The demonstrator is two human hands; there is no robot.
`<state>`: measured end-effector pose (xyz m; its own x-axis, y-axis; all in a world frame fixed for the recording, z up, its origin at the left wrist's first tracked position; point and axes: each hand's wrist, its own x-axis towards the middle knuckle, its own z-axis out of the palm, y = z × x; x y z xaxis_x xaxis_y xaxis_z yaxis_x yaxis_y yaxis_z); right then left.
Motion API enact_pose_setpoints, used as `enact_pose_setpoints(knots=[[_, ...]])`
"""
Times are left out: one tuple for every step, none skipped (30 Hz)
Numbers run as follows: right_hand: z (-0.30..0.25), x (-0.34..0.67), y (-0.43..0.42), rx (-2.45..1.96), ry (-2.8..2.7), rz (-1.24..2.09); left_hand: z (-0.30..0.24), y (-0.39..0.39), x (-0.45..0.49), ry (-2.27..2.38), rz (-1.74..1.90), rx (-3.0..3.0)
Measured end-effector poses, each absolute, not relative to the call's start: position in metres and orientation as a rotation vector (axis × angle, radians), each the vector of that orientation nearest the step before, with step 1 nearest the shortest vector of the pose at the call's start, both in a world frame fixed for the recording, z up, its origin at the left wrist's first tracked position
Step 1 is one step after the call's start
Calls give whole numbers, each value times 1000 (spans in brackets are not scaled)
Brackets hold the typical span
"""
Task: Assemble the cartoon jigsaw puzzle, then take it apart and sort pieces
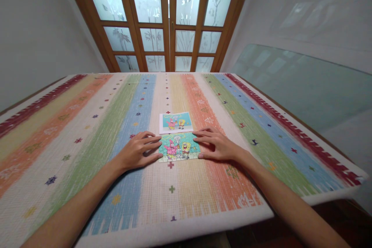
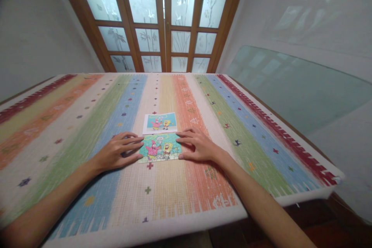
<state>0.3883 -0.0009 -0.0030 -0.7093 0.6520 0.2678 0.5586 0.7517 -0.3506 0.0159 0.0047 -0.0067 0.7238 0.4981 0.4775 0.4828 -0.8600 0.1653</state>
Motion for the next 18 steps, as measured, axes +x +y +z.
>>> enact_pose_setpoints(knots=[[-3,388,-1,-926,-2574,342,-7,5,16,817,817,2893],[-3,388,-1,-924,-2574,340,-6,5,16,813,819,2895],[-4,388,-1,-924,-2573,339,-6,4,16,810,821,2893],[-4,388,0,-925,-2571,342,-6,4,16,811,818,2889],[-5,388,0,-926,-2568,345,-6,4,17,816,813,2882],[-5,388,-1,-929,-2565,349,-6,4,17,820,808,2873],[-6,388,-1,-931,-2562,351,-7,4,17,822,804,2865],[-6,387,-1,-934,-2561,352,-7,4,17,822,804,2857],[-6,387,-1,-935,-2561,351,-8,4,18,821,806,2852],[-6,387,-1,-937,-2563,349,-8,4,18,818,810,2849],[-6,386,-2,-939,-2566,346,-9,3,18,815,815,2847],[-6,386,-2,-941,-2569,343,-9,3,18,814,817,2846],[-6,386,-2,-943,-2570,340,-10,3,19,815,820,2843],[-6,386,-2,-946,-2571,337,-10,3,19,817,823,2838],[-6,386,-2,-948,-2571,333,-10,3,19,821,824,2832],[-7,386,-2,-947,-2573,329,-10,3,19,826,823,2826],[-7,386,-2,-943,-2574,325,-11,3,19,828,822,2821],[-7,385,-2,-940,-2576,320,-11,3,19,825,824,2819]])
